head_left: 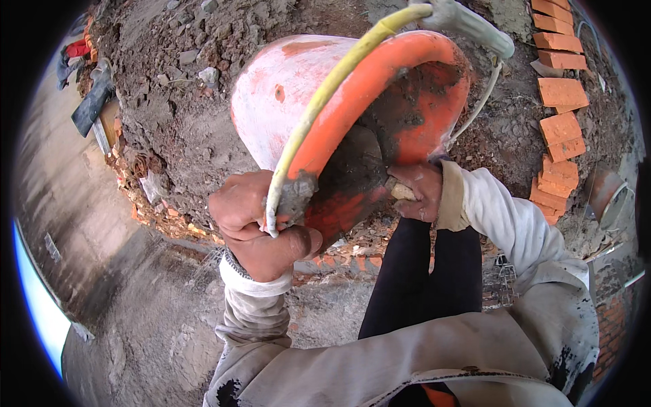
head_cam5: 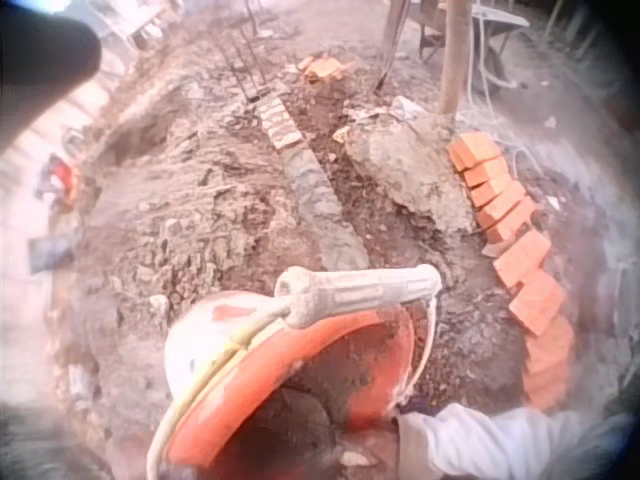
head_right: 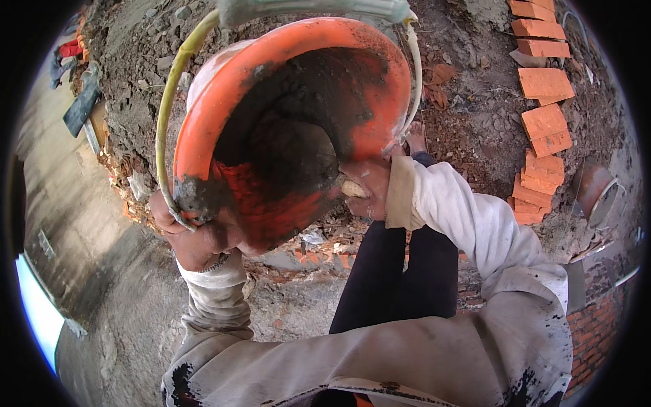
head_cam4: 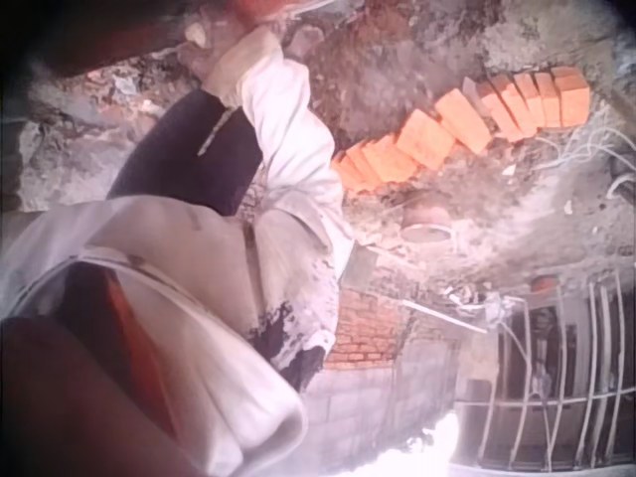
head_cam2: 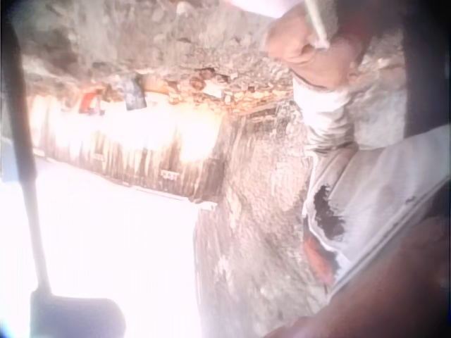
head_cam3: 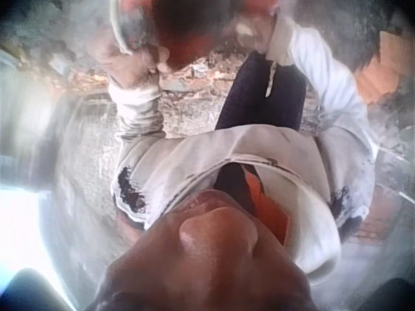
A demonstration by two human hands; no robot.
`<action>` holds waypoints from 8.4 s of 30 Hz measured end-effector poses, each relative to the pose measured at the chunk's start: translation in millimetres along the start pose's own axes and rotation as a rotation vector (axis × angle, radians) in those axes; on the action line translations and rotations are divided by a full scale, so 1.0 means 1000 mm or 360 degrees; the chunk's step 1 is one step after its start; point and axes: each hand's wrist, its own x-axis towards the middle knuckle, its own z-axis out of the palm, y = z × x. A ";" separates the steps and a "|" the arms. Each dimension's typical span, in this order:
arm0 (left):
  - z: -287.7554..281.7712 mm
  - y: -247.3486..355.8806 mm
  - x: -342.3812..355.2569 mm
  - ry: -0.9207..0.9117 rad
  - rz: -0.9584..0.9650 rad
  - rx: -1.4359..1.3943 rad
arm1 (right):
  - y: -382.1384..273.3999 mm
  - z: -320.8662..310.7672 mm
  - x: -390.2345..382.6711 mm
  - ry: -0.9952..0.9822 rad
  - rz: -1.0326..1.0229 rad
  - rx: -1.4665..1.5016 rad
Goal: The person scoops cement from a bucket using a trowel and spreads it into a trench. They then place bricks into the trench and tap them into place with the trowel.
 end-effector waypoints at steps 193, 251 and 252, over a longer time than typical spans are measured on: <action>-0.031 0.336 -0.146 0.0638 0.1385 0.0434 | -0.463 -0.128 -0.088 0.0321 0.0324 -0.1434; -0.092 0.337 -0.179 0.0687 0.0787 -0.0449 | -0.458 -0.069 -0.068 -0.0665 0.0275 0.1163; -0.090 0.335 -0.179 0.0783 0.0754 -0.0486 | -0.459 -0.069 -0.065 -0.0682 0.0276 0.1162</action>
